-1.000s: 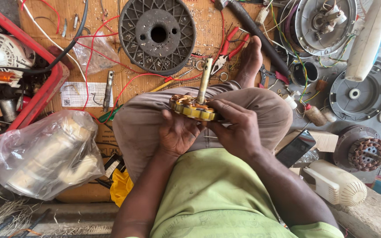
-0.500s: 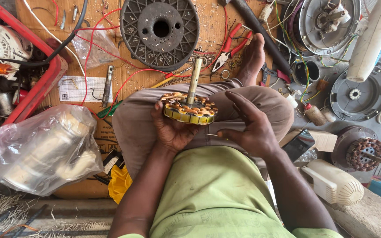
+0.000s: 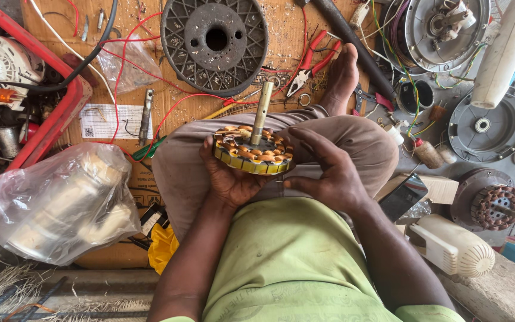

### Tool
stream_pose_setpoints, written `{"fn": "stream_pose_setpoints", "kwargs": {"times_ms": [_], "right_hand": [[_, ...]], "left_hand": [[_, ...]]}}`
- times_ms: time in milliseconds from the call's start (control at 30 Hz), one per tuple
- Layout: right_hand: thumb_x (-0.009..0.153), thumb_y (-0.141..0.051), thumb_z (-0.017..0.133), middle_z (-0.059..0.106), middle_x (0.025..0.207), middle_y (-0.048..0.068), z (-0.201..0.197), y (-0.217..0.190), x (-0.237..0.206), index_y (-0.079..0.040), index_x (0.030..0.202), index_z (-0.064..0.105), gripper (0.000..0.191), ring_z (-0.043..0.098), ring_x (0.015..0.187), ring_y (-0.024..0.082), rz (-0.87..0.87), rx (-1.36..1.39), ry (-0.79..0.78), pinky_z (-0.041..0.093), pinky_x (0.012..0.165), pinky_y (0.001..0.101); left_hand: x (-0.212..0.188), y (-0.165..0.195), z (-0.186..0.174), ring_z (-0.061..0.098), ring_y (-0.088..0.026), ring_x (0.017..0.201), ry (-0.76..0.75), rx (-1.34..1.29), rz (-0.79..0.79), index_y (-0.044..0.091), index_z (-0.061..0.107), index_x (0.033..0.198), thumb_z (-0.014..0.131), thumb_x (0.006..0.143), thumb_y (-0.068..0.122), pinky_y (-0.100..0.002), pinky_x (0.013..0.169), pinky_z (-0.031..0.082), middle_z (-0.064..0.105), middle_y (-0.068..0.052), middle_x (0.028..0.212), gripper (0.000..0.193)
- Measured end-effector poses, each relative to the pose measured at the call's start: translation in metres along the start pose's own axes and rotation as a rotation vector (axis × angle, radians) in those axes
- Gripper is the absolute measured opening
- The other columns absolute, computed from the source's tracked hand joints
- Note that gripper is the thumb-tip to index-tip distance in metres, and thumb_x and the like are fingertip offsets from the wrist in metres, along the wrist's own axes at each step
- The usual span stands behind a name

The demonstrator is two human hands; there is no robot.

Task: The person repairs a fan motor stator by using a screwdriver, pliers, and a hammer. They manipulate internal copper windings, pull wires through the center, and tap the motor components into place.

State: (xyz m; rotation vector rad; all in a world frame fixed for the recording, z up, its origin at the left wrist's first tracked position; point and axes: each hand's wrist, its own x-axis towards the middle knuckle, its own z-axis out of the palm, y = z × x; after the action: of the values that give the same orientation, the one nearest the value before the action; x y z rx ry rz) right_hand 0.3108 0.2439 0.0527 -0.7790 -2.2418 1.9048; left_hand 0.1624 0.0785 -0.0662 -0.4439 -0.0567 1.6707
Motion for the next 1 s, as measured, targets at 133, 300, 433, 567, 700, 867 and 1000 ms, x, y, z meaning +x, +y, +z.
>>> {"fn": "stream_pose_setpoints", "kwargs": {"times_ms": [133, 300, 433, 567, 700, 867, 1000], "right_hand": [[0.068, -0.008, 0.094, 0.061, 0.145, 0.016, 0.009, -0.011, 0.012, -0.001, 0.141, 0.056, 0.083, 0.058, 0.139, 0.028, -0.146, -0.184, 0.008, 0.048, 0.115, 0.0397], [0.071, -0.006, 0.09, 0.068, 0.135, 0.015, 0.018, -0.014, 0.018, -0.005, 0.127, 0.068, 0.06, 0.07, 0.126, 0.028, -0.19, -0.261, 0.034, 0.059, 0.104, 0.037], [0.074, -0.005, 0.089, 0.07, 0.127, 0.018, 0.023, -0.018, 0.019, -0.002, 0.125, 0.069, 0.055, 0.071, 0.119, 0.03, -0.284, -0.308, 0.101, 0.057, 0.101, 0.0363], [0.074, -0.005, 0.089, 0.076, 0.111, 0.012, 0.023, -0.029, 0.021, -0.003, 0.123, 0.07, 0.053, 0.075, 0.091, 0.018, -0.113, -0.251, 0.188, 0.06, 0.079, 0.0288], [0.08, -0.004, 0.086, 0.077, 0.111, 0.011, 0.014, -0.038, 0.023, -0.002, 0.126, 0.071, 0.049, 0.074, 0.089, 0.016, -0.111, -0.295, 0.233, 0.059, 0.077, 0.029], [0.078, -0.009, 0.089, 0.075, 0.113, 0.014, 0.015, -0.036, 0.021, -0.001, 0.12, 0.071, 0.047, 0.077, 0.095, 0.021, -0.18, -0.39, 0.269, 0.062, 0.079, 0.0323], [0.077, -0.012, 0.09, 0.074, 0.115, 0.015, 0.027, -0.031, 0.02, -0.001, 0.118, 0.071, 0.046, 0.077, 0.099, 0.025, -0.204, -0.419, 0.234, 0.063, 0.084, 0.0345]], "left_hand": [[-0.001, 0.001, -0.001, 0.055, -0.045, 0.135, 0.029, 0.036, -0.007, 0.005, 0.038, 0.158, 0.061, 0.079, 0.085, -0.063, 0.108, 0.053, 0.05, -0.024, 0.152, 0.115], [-0.001, 0.003, 0.002, 0.053, -0.049, 0.137, -0.119, -0.159, -0.102, 0.003, 0.038, 0.16, 0.057, 0.084, 0.087, -0.067, 0.109, 0.049, 0.049, -0.028, 0.153, 0.115], [0.001, 0.002, 0.01, 0.055, -0.049, 0.133, -0.142, -0.155, -0.172, 0.004, 0.04, 0.156, 0.052, 0.082, 0.091, -0.068, 0.106, 0.046, 0.05, -0.029, 0.151, 0.116], [0.006, -0.001, 0.019, 0.063, -0.039, 0.129, -0.296, -0.149, -0.236, 0.006, 0.044, 0.156, 0.044, 0.086, 0.096, -0.072, 0.121, 0.042, 0.059, -0.025, 0.147, 0.114], [0.009, -0.003, 0.016, 0.064, -0.038, 0.124, -0.263, 0.009, -0.128, 0.005, 0.047, 0.158, 0.046, 0.09, 0.091, -0.06, 0.119, 0.043, 0.062, -0.023, 0.143, 0.109], [0.01, -0.016, -0.004, 0.063, -0.032, 0.126, -0.072, 0.198, 0.163, 0.013, 0.052, 0.144, 0.06, 0.089, 0.068, -0.053, 0.111, 0.05, 0.063, -0.012, 0.139, 0.078], [0.012, -0.017, -0.016, 0.062, -0.028, 0.128, -0.025, 0.231, 0.165, 0.005, 0.054, 0.146, 0.07, 0.1, 0.056, -0.041, 0.104, 0.053, 0.064, -0.014, 0.137, 0.07]]}}
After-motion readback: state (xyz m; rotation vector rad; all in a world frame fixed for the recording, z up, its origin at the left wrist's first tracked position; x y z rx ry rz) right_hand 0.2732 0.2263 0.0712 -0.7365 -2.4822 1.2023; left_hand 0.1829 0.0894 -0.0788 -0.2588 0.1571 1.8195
